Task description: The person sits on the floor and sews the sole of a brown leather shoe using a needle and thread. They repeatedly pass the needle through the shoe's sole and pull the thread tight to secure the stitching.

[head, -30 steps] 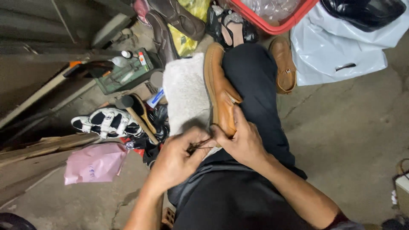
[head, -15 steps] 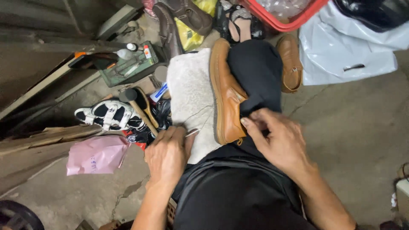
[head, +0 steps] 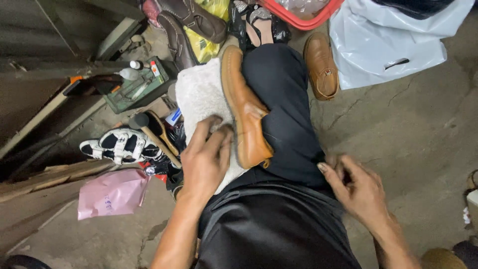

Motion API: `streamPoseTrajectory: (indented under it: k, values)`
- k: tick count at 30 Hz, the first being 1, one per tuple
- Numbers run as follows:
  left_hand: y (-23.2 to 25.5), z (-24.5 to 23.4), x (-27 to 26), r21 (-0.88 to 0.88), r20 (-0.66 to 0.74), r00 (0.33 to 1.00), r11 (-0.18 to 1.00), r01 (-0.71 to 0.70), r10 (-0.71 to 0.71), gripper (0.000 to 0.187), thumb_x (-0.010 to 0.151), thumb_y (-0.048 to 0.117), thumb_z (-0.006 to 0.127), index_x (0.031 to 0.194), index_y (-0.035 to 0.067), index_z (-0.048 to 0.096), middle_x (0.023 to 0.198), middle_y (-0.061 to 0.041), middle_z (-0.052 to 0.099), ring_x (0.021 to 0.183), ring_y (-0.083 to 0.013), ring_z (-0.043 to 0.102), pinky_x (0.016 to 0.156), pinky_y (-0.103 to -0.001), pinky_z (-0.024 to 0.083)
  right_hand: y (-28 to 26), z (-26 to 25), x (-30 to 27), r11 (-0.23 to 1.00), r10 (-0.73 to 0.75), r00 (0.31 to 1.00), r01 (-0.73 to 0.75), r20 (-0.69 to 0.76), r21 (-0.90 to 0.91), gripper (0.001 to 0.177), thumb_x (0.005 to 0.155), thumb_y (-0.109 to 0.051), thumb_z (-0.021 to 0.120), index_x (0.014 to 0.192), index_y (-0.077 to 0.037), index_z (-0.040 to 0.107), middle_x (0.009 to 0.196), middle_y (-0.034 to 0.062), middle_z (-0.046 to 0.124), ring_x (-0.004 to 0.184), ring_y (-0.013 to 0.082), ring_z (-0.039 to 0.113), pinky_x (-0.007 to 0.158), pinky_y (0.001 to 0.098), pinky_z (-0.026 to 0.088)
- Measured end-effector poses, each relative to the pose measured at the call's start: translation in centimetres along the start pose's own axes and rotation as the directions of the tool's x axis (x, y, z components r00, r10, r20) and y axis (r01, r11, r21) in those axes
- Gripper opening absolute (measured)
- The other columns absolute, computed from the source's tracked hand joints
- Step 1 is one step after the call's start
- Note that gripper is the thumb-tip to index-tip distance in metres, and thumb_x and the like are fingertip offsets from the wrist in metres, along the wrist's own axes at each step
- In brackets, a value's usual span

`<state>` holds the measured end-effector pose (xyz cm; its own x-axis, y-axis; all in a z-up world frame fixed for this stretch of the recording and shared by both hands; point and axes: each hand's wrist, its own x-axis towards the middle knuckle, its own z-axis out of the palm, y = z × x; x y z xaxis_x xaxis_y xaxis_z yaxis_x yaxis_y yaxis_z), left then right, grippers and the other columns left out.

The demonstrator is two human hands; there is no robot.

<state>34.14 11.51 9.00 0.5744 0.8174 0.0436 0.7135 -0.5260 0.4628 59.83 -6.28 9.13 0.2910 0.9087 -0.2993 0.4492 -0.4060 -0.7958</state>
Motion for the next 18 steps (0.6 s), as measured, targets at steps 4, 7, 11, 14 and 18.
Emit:
streamPoseTrajectory:
  k: [4, 7, 11, 14, 18]
  values:
    - [-2.3, -5.0, -3.6, -0.707, 0.143, 0.986, 0.689, 0.159, -0.082, 0.014, 0.095, 0.006, 0.064, 0.084, 0.002, 0.057, 0.119, -0.014, 0.060, 0.122, -0.0300, 0.060, 0.090, -0.035, 0.056, -1.7, 1.2, 1.9, 0.970, -0.113, 0.987, 0.085, -0.116, -0.227, 0.037, 0.097, -0.023, 0.071, 0.129, -0.005, 0.070, 0.092, 0.0036, 0.070, 0.069, 0.0121, 0.059, 0.067, 0.0299, 0.049]
    - [-10.0, -6.9, -12.7, -0.769, 0.188, 0.901, 0.512, 0.382, -0.391, 0.014, 0.091, 0.013, 0.070, 0.082, 0.004, 0.063, 0.093, -0.012, 0.069, 0.088, -0.0245, 0.069, 0.080, -0.041, 0.063, -4.4, 3.6, 5.3, 0.957, -0.240, 0.971, 0.233, -0.018, -0.172, 0.029, 0.101, -0.021, 0.063, 0.128, -0.010, 0.070, 0.114, 0.0043, 0.076, 0.087, 0.0171, 0.068, 0.078, 0.0335, 0.053]
    - [-21.9, -9.6, -26.9, -0.966, -0.046, 0.490, 0.163, 0.200, -0.870, 0.025, 0.098, 0.020, 0.062, 0.087, -0.002, 0.061, 0.062, -0.008, 0.045, 0.052, -0.0188, 0.048, 0.054, -0.056, 0.061, -4.3, 7.4, 8.8, 0.815, -0.380, 0.916, 0.398, 0.129, -0.421, 0.031, 0.098, -0.015, 0.057, 0.129, -0.011, 0.062, 0.081, 0.0075, 0.076, 0.066, 0.0339, 0.071, 0.049, 0.0519, 0.048]
    - [-28.4, -16.3, -36.0, -0.976, 0.209, 0.633, -0.120, 0.180, -0.745, 0.065, 0.128, 0.052, 0.062, 0.075, 0.024, 0.038, 0.072, 0.007, 0.030, 0.065, -0.0118, 0.034, 0.076, -0.055, 0.049, -4.8, 6.4, 9.5, 0.874, -0.155, 0.931, 0.285, 0.332, -0.393, 0.024, 0.100, -0.020, 0.053, 0.123, -0.012, 0.051, 0.063, 0.0064, 0.068, 0.056, 0.0413, 0.063, 0.050, 0.0574, 0.043]
    - [-36.1, -19.4, -43.6, -0.860, 0.018, 0.533, 0.259, 0.439, -0.846, 0.043, 0.122, 0.043, 0.070, 0.091, 0.022, 0.048, 0.083, 0.003, 0.042, 0.071, -0.0162, 0.045, 0.072, -0.048, 0.051, -5.6, 5.4, 10.0, 0.917, -0.255, 0.909, 0.336, 0.329, -0.218, 0.028, 0.104, -0.023, 0.051, 0.108, -0.001, 0.068, 0.063, 0.0200, 0.068, 0.053, 0.0391, 0.067, 0.043, 0.0430, 0.047]
